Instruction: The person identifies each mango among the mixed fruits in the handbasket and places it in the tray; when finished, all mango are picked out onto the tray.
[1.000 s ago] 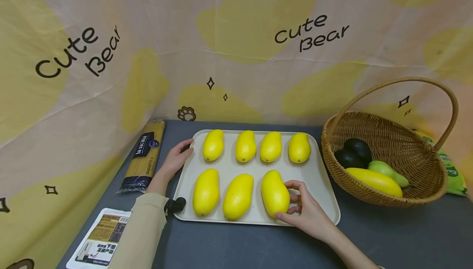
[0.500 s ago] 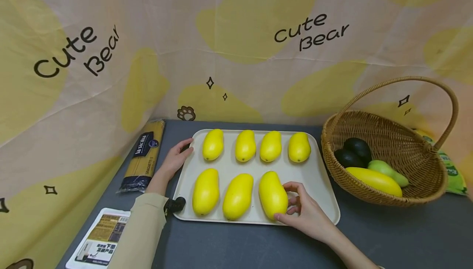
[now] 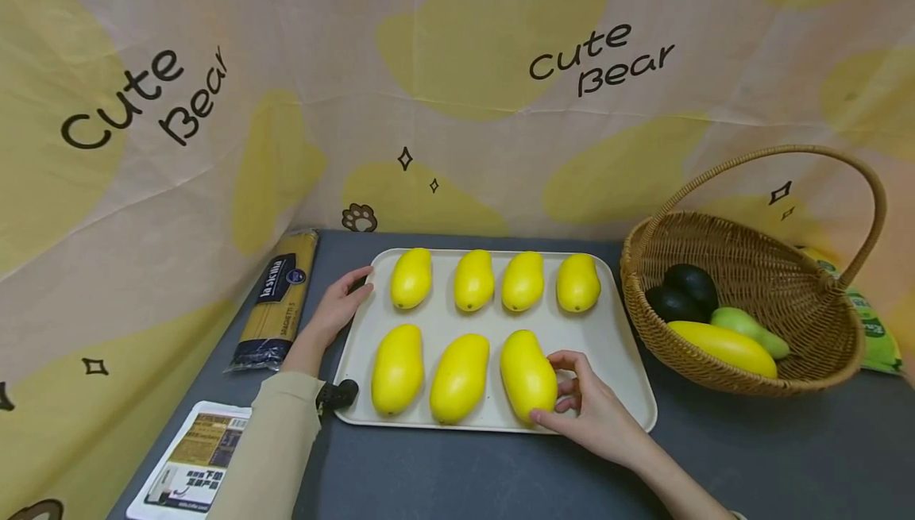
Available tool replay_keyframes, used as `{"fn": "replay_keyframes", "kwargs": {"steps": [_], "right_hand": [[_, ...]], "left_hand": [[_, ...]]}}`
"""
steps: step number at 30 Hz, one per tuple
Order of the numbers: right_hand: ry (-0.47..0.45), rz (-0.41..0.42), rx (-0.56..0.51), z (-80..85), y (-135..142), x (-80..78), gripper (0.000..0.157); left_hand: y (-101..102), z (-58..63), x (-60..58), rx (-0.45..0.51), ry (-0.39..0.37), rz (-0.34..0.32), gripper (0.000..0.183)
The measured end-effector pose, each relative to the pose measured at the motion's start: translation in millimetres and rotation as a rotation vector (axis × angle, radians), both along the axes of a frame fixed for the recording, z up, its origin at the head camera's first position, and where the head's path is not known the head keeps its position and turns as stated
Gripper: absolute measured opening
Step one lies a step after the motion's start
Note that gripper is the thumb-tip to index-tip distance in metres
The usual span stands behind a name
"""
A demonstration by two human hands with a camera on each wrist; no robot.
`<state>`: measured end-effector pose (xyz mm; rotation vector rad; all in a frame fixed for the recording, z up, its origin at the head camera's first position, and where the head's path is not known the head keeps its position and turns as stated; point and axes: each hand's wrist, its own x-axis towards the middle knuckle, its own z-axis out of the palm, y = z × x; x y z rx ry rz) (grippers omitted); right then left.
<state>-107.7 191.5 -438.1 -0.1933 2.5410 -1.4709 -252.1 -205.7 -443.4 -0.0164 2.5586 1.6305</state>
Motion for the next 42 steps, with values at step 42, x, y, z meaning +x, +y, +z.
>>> {"fn": "replay_keyframes", "kwargs": {"steps": [42], "right_hand": [[-0.053,0.520,0.787,132.9,181.8,-76.7,0.055]], "left_hand": [[-0.4,-1.2,-0.5,0.022,-0.003,-0.020,0.052]]}}
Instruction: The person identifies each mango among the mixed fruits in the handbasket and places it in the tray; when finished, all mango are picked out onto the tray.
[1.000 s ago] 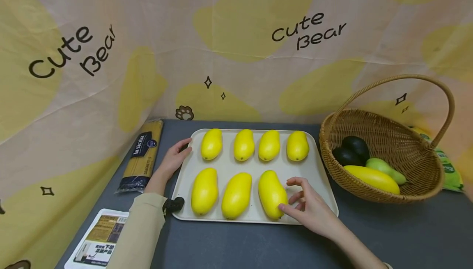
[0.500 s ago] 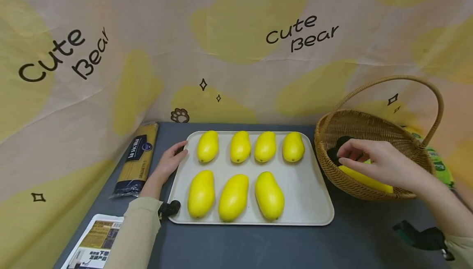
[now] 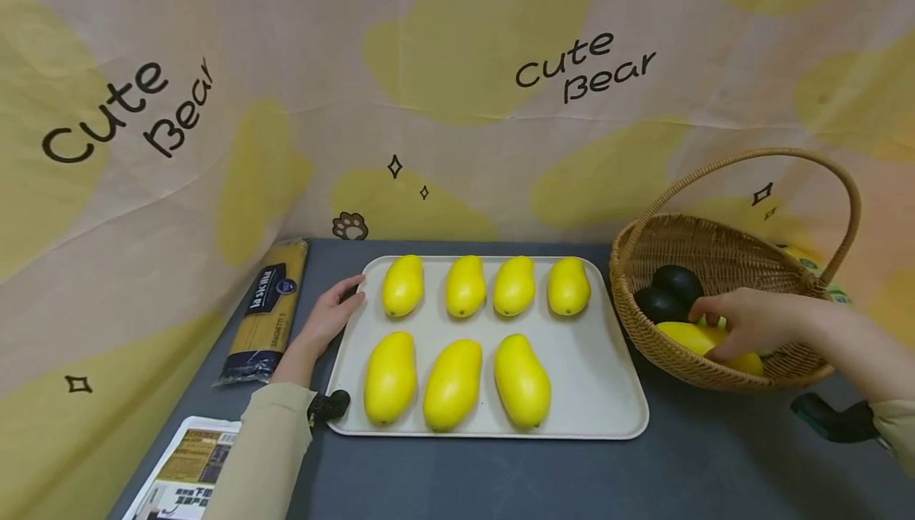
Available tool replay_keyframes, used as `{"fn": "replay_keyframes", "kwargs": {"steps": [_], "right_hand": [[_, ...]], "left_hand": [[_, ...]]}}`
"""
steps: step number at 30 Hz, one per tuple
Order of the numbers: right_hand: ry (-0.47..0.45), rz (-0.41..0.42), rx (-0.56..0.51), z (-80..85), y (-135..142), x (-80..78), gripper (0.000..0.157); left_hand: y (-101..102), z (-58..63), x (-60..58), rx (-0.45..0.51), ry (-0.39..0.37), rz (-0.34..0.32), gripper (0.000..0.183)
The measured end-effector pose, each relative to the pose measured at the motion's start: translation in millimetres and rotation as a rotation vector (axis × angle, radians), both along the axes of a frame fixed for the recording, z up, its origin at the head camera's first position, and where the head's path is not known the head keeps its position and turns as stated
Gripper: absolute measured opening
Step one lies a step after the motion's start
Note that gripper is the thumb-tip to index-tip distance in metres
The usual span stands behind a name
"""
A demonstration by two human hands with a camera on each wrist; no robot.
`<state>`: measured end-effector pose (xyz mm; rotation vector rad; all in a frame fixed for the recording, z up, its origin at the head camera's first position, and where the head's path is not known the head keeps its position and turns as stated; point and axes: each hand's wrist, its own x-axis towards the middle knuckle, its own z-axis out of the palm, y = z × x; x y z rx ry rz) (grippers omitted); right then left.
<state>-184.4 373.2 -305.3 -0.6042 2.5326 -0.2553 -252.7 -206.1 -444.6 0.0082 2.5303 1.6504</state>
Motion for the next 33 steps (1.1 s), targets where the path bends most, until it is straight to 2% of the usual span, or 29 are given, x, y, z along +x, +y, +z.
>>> {"fn": "replay_keyframes", "kwargs": {"steps": [6,7,12,14,19,22,24,29,33], "right_hand": [[0.038,0.032,-0.008,-9.4,0.1,-1.8,0.052],[0.046,0.037,-0.008,-10.1,-0.1,-2.0,0.052],[0.078,0.027,-0.023,-7.7,-0.9,0.2,0.054],[0.129,0.024,-0.036,-2.9,-0.6,2.5,0.056],[0.326,-0.022,-0.066,13.5,1.2,9.4,0.062],[0.385,-0.114,-0.127,21.7,1.5,15.3,0.062],[0.379,-0.178,-0.188,25.6,1.1,19.2,0.062],[0.282,-0.326,-0.361,29.3,-6.1,29.4,0.064],[0.204,-0.349,-0.519,23.8,-17.6,40.1,0.061]], "left_hand": [[1.1,2.0,1.6,-0.006,0.000,0.006,0.051],[3.3,7.4,4.7,0.000,-0.006,0.006,0.051],[3.9,7.4,5.6,0.002,-0.012,0.011,0.050],[1.7,1.7,2.4,-0.006,-0.008,0.014,0.051],[1.6,3.2,3.2,-0.009,0.001,0.006,0.051],[2.0,4.4,3.7,-0.016,0.005,0.002,0.052],[2.2,4.3,3.5,-0.022,0.004,0.003,0.052],[0.7,1.0,2.0,-0.034,0.002,0.013,0.051],[-0.1,-0.8,0.6,-0.034,0.000,0.017,0.051]]}}
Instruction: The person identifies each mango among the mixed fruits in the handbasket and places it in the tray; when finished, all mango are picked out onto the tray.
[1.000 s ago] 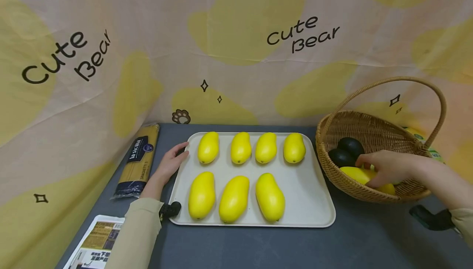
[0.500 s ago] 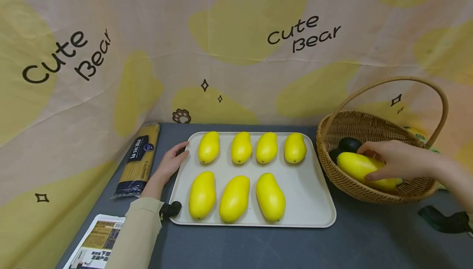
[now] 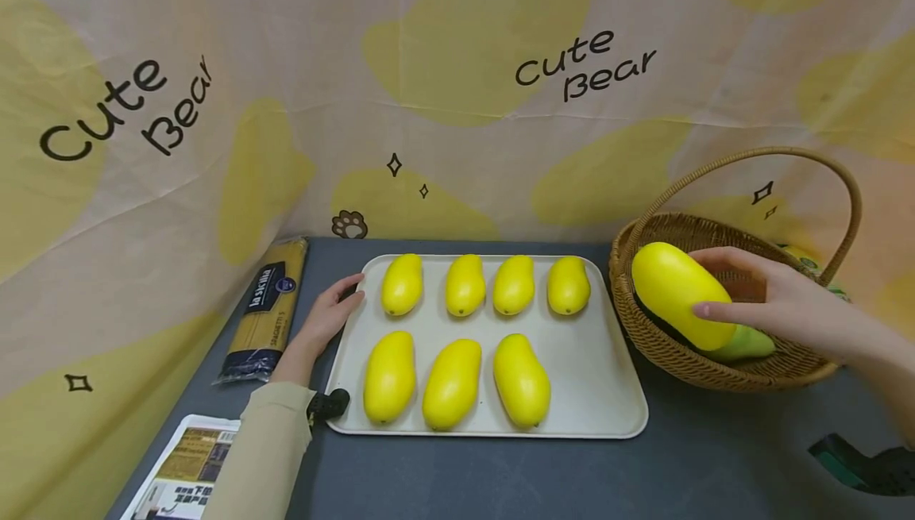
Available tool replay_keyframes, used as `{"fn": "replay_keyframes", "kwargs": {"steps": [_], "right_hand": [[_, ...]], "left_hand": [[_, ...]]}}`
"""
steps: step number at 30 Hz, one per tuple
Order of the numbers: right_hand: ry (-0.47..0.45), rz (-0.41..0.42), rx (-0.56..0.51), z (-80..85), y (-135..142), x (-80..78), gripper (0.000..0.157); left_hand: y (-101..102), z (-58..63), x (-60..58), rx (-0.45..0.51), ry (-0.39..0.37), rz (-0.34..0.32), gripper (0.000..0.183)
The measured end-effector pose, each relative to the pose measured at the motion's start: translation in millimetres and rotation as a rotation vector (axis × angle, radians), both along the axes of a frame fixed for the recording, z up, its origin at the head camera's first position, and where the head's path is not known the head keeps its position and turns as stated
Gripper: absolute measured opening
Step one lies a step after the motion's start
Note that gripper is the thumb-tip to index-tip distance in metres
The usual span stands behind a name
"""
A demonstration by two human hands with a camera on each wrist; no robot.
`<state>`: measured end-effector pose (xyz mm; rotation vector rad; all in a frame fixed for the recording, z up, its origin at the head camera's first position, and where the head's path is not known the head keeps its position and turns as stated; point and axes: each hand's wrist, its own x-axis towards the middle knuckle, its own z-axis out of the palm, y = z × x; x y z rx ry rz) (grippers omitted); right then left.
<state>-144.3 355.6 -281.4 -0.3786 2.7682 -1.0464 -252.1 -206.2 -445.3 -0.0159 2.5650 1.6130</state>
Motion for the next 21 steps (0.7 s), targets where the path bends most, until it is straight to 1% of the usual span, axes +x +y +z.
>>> {"fn": "replay_keyframes", "kwargs": {"steps": [4,8,11,16,18,21], "right_hand": [[-0.037,0.089,-0.112,-6.8,-17.7,8.7,0.055],[-0.104,0.210,-0.232,-11.5,-36.0,13.9,0.047],[-0.146,0.276,-0.278,-15.1,-46.5,15.8,0.042],[-0.100,0.307,-0.187,-25.3,-58.5,18.1,0.039],[-0.067,0.299,-0.137,-30.4,-63.7,18.3,0.043],[-0.066,0.273,-0.127,-38.6,-71.7,17.6,0.048]], "left_hand": [[-0.5,0.1,-0.6,0.003,0.001,-0.008,0.051],[-0.5,0.1,-0.9,0.013,-0.004,-0.005,0.051],[0.0,0.1,-1.0,0.012,-0.006,-0.005,0.050],[-0.1,-0.4,-0.9,0.011,-0.008,-0.007,0.051],[-0.2,-0.1,-0.5,0.014,-0.007,-0.006,0.051],[0.0,0.9,0.1,0.017,-0.007,-0.011,0.051]]}}
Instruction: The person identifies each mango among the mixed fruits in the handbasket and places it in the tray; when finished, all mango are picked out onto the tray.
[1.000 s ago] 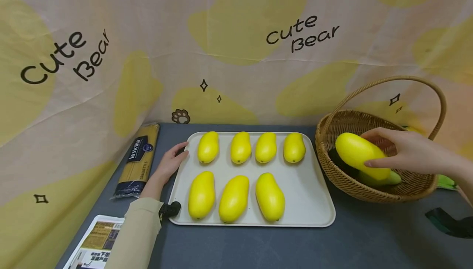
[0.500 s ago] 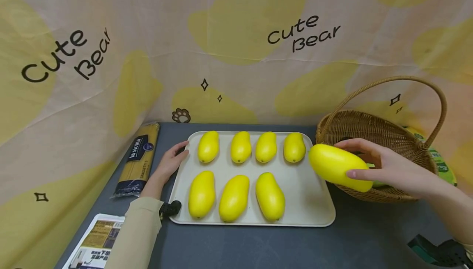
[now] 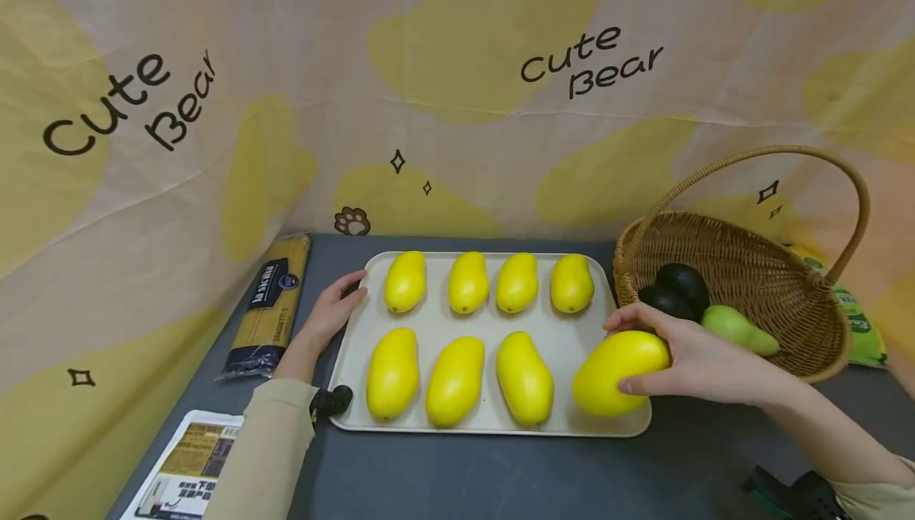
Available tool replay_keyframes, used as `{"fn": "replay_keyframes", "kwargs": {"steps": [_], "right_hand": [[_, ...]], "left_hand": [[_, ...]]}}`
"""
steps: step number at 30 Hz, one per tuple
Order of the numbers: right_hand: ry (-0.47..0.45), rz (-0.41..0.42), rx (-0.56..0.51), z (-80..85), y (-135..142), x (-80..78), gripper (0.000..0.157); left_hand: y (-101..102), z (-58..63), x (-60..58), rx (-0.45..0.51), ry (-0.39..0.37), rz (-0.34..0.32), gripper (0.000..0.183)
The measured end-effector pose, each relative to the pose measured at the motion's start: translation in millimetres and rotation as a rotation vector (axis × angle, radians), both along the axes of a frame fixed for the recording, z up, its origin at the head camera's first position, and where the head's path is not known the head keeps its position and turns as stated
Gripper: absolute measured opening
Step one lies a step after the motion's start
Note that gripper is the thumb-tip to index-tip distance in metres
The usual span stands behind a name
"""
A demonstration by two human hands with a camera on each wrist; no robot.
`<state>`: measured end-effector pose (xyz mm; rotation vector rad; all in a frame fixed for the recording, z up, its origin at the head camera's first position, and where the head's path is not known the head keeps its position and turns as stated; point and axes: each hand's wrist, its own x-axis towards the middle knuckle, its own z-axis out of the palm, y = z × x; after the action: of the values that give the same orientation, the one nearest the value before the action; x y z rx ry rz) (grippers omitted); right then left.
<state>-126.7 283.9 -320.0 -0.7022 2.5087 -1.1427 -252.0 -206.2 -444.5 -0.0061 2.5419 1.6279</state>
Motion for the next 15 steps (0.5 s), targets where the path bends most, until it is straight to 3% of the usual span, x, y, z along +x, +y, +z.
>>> {"fn": "replay_keyframes", "kwargs": {"steps": [7,15], "right_hand": [[-0.029,-0.099,-0.052,-21.6,-15.6,-1.9,0.052],[-0.150,-0.218,-0.131,-49.0,-29.0,-5.6,0.068]], "left_hand": [[0.9,4.2,2.4,0.020,-0.005,-0.004,0.052],[2.0,5.1,1.8,0.000,0.003,0.003,0.051]]}}
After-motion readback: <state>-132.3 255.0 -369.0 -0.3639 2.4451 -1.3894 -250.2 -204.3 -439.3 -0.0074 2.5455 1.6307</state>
